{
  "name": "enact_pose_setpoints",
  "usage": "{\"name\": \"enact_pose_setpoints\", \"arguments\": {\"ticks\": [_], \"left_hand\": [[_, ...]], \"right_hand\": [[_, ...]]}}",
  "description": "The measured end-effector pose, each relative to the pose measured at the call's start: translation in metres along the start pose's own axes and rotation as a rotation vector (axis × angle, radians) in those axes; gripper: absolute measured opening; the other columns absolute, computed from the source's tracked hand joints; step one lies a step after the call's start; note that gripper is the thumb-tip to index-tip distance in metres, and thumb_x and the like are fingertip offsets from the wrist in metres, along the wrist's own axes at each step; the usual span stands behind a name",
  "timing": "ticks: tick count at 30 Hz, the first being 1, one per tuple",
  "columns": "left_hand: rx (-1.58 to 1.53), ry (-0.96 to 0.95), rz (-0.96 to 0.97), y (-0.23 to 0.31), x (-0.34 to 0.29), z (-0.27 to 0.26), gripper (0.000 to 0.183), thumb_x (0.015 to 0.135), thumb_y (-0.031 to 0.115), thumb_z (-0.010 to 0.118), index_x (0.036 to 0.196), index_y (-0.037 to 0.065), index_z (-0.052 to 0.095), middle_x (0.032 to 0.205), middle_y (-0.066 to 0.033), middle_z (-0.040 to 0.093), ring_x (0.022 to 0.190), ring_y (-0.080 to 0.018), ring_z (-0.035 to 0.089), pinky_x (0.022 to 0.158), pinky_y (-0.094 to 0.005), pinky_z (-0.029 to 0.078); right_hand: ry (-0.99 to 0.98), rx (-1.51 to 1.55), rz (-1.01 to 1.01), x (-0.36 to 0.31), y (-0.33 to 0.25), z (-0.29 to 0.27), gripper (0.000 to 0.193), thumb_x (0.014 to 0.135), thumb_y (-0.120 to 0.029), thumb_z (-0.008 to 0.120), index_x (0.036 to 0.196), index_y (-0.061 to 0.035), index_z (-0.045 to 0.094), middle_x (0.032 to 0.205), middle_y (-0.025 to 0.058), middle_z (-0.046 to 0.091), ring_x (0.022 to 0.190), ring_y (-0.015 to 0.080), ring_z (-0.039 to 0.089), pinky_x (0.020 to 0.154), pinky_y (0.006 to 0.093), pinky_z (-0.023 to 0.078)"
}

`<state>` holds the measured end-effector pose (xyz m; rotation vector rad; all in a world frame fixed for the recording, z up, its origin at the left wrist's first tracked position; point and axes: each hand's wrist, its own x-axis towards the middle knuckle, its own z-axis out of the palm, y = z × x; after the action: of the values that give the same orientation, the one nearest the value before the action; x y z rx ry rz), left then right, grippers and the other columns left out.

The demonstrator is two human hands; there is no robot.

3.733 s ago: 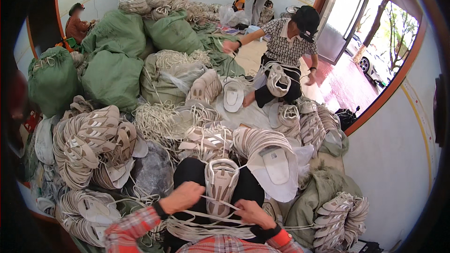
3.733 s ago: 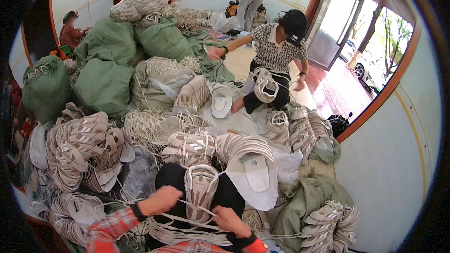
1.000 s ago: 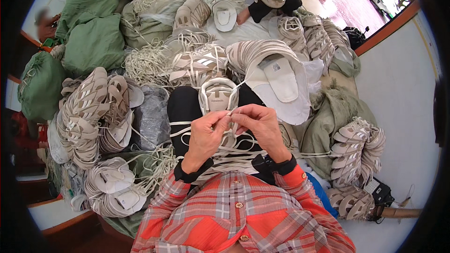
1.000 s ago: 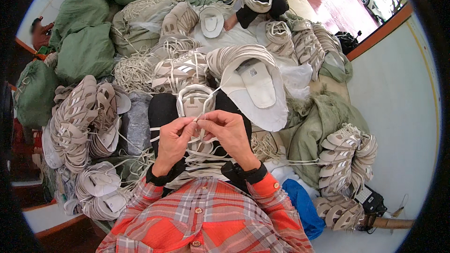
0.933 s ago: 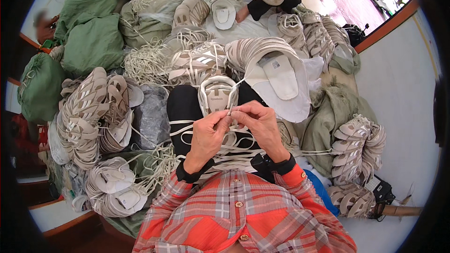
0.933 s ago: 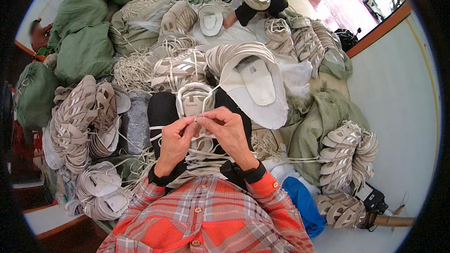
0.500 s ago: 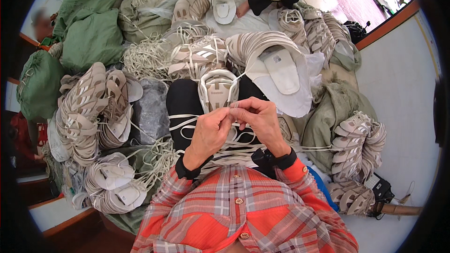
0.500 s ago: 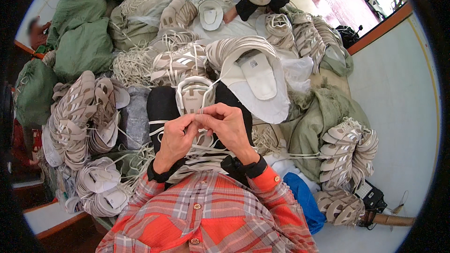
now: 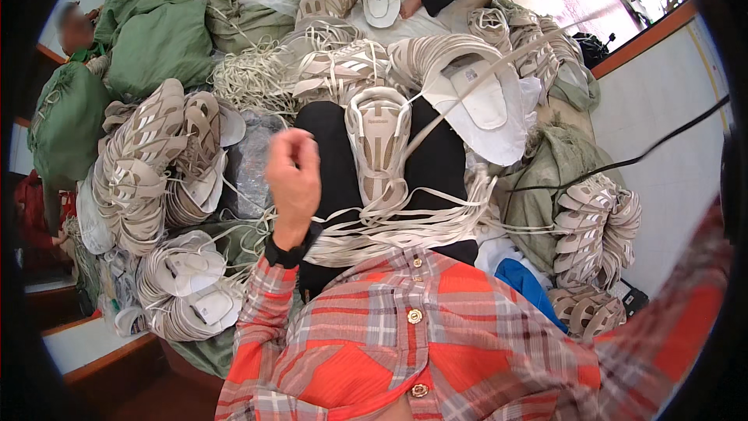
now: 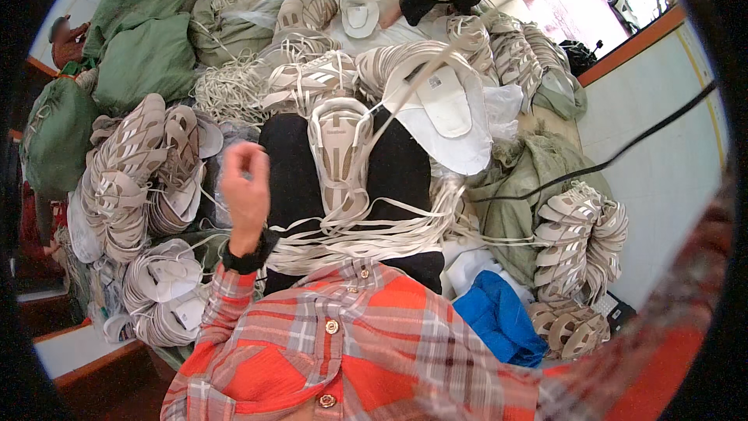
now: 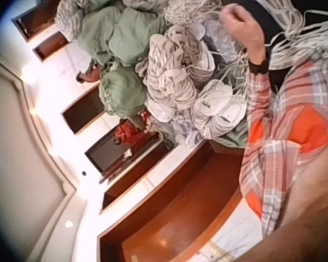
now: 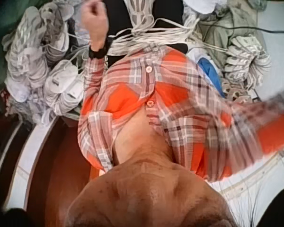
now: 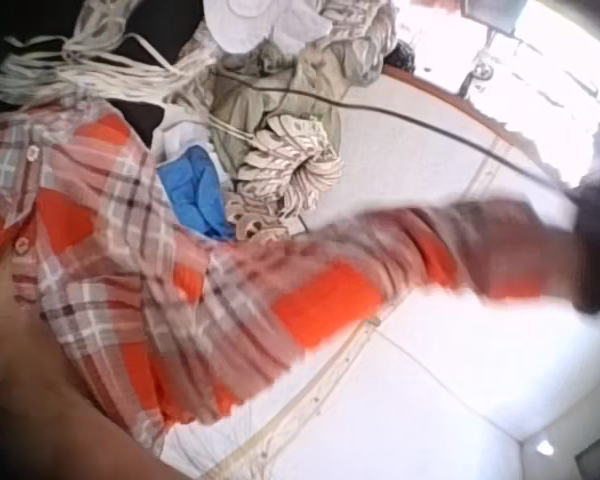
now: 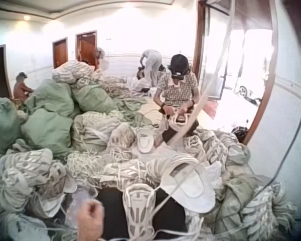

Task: Lacing white athletic shoe components and securing them with long cords in a factory setting.

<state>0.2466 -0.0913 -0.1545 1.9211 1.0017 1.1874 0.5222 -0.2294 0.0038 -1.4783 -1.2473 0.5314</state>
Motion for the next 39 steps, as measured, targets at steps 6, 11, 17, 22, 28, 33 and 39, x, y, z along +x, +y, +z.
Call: {"name": "enact_pose_setpoints", "arguments": {"ticks": [6, 11, 17, 22, 28, 33, 39], "left_hand": [[-0.034, -0.625, 0.013, -0.041, -0.055, 0.035, 0.015, 0.081, 0.004, 0.060, 0.096, 0.000, 0.059, 0.084, -0.0142, 0.061, 0.075, -0.0270, 0.062, 0.066, -0.0335, 0.048], [-0.007, -0.687, 0.032, -0.037, -0.039, 0.046, 0.020, 0.080, 0.003, 0.058, 0.098, 0.002, 0.051, 0.082, -0.0170, 0.059, 0.075, -0.0352, 0.060, 0.065, -0.0407, 0.047], [0.072, -0.729, 0.062, -0.037, -0.041, 0.056, 0.026, 0.080, 0.008, 0.058, 0.102, 0.002, 0.046, 0.083, -0.0200, 0.060, 0.075, -0.0399, 0.060, 0.065, -0.0468, 0.047], [0.180, -0.612, 0.137, -0.030, -0.061, 0.043, 0.025, 0.081, 0.011, 0.060, 0.103, 0.003, 0.052, 0.079, -0.0162, 0.061, 0.071, -0.0361, 0.061, 0.062, -0.0439, 0.048], [0.076, -0.717, 0.241, -0.006, -0.075, 0.053, 0.018, 0.080, 0.011, 0.063, 0.095, 0.001, 0.059, 0.080, -0.0134, 0.063, 0.073, -0.0314, 0.063, 0.066, -0.0373, 0.050], [0.143, -0.859, 0.750, 0.058, -0.076, 0.144, 0.053, 0.075, 0.047, 0.065, 0.096, -0.002, 0.059, 0.095, -0.0149, 0.056, 0.094, -0.0304, 0.051, 0.088, -0.0401, 0.036], [0.328, -1.164, 0.625, 0.025, -0.101, 0.233, 0.036, 0.069, 0.031, 0.066, 0.090, 0.001, 0.064, 0.082, -0.0163, 0.062, 0.078, -0.0280, 0.059, 0.081, -0.0411, 0.041]], "right_hand": [[0.009, -0.047, -0.005, -0.012, -0.001, -0.024, 0.022, 0.090, -0.022, 0.058, 0.097, -0.0021, 0.063, 0.081, 0.0046, 0.061, 0.068, 0.0094, 0.057, 0.061, 0.0230, 0.047], [0.018, -0.097, -0.008, -0.019, -0.005, -0.049, 0.023, 0.090, -0.023, 0.057, 0.099, -0.0018, 0.062, 0.083, 0.0051, 0.061, 0.069, 0.0099, 0.057, 0.063, 0.0237, 0.046], [0.050, -0.171, 0.016, -0.034, -0.012, -0.092, 0.024, 0.091, -0.023, 0.056, 0.100, -0.0015, 0.062, 0.085, 0.0057, 0.061, 0.071, 0.0106, 0.057, 0.065, 0.0245, 0.046], [0.123, -0.243, 0.061, -0.067, -0.018, -0.139, 0.025, 0.091, -0.024, 0.055, 0.101, -0.0013, 0.061, 0.087, 0.0062, 0.060, 0.072, 0.0112, 0.057, 0.066, 0.0252, 0.046], [0.184, -0.304, 0.094, -0.095, -0.022, -0.179, 0.026, 0.092, -0.024, 0.054, 0.103, -0.0010, 0.060, 0.089, 0.0068, 0.060, 0.074, 0.0118, 0.057, 0.068, 0.0260, 0.046], [0.230, -0.357, 0.120, -0.122, -0.031, -0.207, 0.027, 0.092, -0.025, 0.053, 0.104, -0.0007, 0.060, 0.091, 0.0073, 0.060, 0.076, 0.0124, 0.057, 0.069, 0.0267, 0.045], [0.319, -0.449, 0.148, -0.165, -0.059, -0.244, 0.029, 0.093, -0.025, 0.051, 0.105, -0.0004, 0.059, 0.094, 0.0079, 0.059, 0.077, 0.0131, 0.057, 0.071, 0.0275, 0.045]]}}
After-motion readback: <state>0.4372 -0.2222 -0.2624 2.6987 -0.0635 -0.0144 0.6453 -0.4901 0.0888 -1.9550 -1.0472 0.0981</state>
